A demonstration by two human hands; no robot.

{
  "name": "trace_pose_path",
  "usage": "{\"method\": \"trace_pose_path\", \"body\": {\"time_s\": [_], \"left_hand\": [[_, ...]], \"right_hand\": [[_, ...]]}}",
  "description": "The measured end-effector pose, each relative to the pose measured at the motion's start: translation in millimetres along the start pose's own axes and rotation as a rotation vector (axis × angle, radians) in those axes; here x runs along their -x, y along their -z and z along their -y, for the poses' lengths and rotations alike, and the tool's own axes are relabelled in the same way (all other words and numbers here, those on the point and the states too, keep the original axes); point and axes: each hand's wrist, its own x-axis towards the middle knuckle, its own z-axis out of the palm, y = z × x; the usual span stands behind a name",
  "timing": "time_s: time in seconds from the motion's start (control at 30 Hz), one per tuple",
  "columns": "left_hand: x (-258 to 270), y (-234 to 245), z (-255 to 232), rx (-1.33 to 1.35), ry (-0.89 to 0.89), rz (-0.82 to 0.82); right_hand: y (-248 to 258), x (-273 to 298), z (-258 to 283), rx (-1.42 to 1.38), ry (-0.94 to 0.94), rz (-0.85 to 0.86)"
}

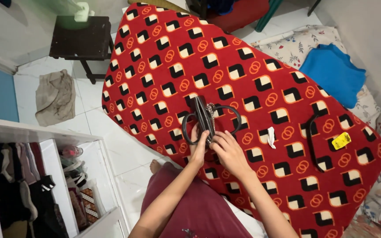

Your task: Organize bags and scraps of paper in a bedroom.

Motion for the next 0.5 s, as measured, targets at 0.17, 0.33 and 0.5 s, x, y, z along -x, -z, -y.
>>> {"method": "trace_pose_path", "body": {"time_s": [0.17,0.33,0.5], "left_hand": [[-4.1,13.6,15.2,-0.116,-0.088,-0.069],[4.6,10.6,-8.3,-0.512,-0.061,-0.163],[-24.3,39.3,36.6,-0.680,-0.261,-0.140]], "right_hand": [[2.2,3.2,11.4,-0.039,-0.085,0.097],[-20.4,1.4,9.8,0.047,-0.282,0.219],[-14.4,-16.0,17.1,0.137,-0.314,0.138]]}}
